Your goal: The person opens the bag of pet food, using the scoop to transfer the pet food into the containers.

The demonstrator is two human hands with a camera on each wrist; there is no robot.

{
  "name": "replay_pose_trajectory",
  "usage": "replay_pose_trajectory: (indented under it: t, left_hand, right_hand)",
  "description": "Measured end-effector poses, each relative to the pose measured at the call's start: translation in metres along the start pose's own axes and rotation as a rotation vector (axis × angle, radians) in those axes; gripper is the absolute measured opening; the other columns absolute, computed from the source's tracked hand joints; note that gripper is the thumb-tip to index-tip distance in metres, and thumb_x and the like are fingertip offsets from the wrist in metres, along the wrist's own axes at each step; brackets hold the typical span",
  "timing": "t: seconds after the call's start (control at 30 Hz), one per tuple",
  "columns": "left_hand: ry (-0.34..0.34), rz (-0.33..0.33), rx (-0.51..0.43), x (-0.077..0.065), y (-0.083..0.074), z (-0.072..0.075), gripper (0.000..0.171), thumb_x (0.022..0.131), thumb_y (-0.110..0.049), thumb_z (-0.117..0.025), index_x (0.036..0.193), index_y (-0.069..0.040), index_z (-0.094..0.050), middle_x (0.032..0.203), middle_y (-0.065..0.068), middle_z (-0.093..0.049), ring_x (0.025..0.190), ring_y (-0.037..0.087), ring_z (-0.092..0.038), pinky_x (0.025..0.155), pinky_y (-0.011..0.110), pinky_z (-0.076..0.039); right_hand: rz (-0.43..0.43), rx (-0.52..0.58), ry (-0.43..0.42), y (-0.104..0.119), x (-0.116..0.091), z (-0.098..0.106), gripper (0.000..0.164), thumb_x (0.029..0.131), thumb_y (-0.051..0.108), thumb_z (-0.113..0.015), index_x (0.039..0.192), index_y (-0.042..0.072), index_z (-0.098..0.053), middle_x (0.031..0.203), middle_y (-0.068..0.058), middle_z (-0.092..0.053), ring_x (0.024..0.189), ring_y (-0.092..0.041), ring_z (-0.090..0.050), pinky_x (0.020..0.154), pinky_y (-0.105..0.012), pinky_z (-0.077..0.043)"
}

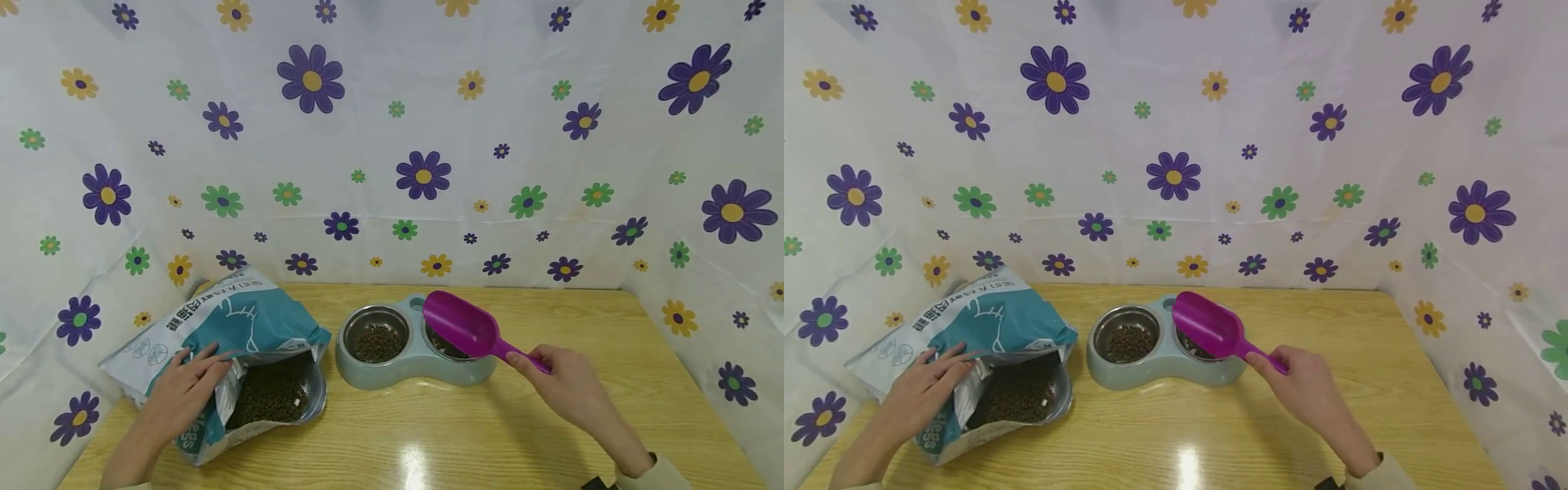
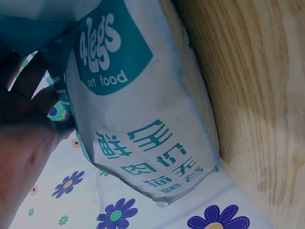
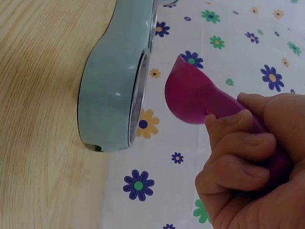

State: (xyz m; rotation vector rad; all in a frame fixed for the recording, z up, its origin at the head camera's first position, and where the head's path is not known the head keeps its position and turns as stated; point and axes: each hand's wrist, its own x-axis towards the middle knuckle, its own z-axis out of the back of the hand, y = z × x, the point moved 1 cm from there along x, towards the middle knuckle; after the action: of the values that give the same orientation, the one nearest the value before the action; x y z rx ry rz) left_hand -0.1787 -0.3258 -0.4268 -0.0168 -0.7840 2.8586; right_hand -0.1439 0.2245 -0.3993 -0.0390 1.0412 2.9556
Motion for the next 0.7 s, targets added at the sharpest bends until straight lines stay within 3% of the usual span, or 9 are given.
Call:
replay_pose_trajectory:
  t: [0.33, 0.7]
  left_hand:
    - [-0.002, 0.003, 0.002, -0.001, 0.001, 0.0, 0.058, 0.113, -0.041, -0.028, 0.141, -0.003, -0.061, 0.146, 0.03, -0.053, 0.144, 0.054, -0.037, 0.119, 0.069, -0.015]
    - [-0.003, -0.006, 0.022, -0.001, 0.002, -0.001, 0.055, 0.114, -0.037, -0.03, 0.14, -0.002, -0.063, 0.143, 0.03, -0.056, 0.143, 0.053, -0.038, 0.118, 0.069, -0.017]
  right_hand:
    - [0.016, 0.151, 0.177, 0.016, -0.005, -0.019, 0.038, 0.098, 0.049, -0.065, 0.085, 0.014, -0.072, 0.059, 0.004, -0.048, 0.053, -0.009, -0.038, 0.046, -0.021, -0.028]
    - [0.133, 0.266, 0.365, 0.046, -0.006, -0.05, 0.039, 0.099, 0.048, -0.065, 0.079, 0.015, -0.071, 0.057, 0.007, -0.048, 0.05, -0.006, -0.038, 0.045, -0.02, -0.026]
